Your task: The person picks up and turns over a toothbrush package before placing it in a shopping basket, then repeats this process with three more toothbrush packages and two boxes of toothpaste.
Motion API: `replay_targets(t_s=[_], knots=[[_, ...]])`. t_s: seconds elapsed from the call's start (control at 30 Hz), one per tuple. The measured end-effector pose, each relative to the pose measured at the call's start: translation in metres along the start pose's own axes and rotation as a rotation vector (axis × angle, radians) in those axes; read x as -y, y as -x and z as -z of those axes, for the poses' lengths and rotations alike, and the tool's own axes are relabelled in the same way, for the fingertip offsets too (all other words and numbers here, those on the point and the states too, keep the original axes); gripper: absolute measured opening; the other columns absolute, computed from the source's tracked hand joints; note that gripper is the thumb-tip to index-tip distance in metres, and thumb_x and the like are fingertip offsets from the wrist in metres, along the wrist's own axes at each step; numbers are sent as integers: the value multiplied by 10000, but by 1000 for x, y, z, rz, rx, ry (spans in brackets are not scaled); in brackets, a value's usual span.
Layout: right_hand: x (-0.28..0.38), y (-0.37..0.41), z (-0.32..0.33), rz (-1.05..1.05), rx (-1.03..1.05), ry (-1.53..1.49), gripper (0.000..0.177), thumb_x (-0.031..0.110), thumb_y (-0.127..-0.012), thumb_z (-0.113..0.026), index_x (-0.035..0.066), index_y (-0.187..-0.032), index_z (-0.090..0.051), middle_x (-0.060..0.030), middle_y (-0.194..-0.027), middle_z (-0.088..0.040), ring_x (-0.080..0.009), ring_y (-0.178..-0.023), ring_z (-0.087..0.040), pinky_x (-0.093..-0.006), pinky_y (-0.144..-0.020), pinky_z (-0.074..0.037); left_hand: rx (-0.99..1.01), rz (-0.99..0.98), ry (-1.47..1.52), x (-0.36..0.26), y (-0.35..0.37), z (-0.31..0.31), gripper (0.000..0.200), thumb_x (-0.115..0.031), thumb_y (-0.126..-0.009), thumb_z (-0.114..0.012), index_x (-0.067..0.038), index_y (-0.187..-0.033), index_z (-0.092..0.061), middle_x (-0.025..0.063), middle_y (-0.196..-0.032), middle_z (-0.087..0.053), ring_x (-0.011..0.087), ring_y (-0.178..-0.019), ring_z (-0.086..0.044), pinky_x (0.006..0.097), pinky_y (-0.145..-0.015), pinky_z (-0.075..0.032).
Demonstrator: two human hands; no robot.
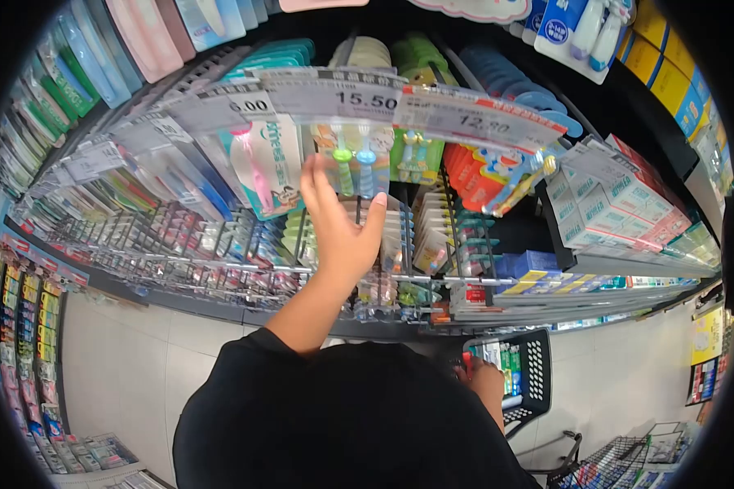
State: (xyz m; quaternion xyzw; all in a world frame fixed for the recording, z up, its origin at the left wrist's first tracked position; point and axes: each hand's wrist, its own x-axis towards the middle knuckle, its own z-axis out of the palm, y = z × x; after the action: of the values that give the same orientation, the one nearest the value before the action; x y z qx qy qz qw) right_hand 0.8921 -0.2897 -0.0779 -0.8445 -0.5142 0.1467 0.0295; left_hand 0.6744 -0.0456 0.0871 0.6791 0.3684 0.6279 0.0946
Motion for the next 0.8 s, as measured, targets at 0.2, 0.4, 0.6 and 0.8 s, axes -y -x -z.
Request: replay_targets(t_s=[0.2,0.4,0.6,0.8], knots=[[-2,-1,-4,5,-16,-12,448,430,-773,-649,84,-1055,-608,-116,-1010,-647,-303,-960,-597,-428,-821,-438,11,148,34,2,-4,-2,647,-160,-817,-661,25,-1335,-321,156,-1225,-451,239,-1128,-456,349,-926,-380],[-9,-1,-14,39,-62,-7,447,428,-773,-648,84,-1056,-604,-126,-967,-655,-304,-940,-606,-430,-819,-442,20,358,771,17,-4,-18,264,-164,-960,-486,-7,-1169,-454,71,-1073,-574,115,-967,-536,271,-872,-413],[-7,0,-10,55,-63,9,449,422,-780,-638,81,-1068,-596,-121,-958,-655,-297,-932,-611,-434,-813,-446,-64,351,812,1,5,-4,200,-188,-983,-446,-13,-1074,-482,49,-999,-597,77,-894,-549,233,-800,-442],[-7,-1,-11,65,-66,16,450,418,-778,-640,74,-1065,-599,-123,-947,-656,-296,-921,-613,-428,-797,-454,-46,343,916,-20,7,29,189,-180,-977,-455,-10,-1050,-497,29,-928,-596,55,-835,-536,218,-767,-439]])
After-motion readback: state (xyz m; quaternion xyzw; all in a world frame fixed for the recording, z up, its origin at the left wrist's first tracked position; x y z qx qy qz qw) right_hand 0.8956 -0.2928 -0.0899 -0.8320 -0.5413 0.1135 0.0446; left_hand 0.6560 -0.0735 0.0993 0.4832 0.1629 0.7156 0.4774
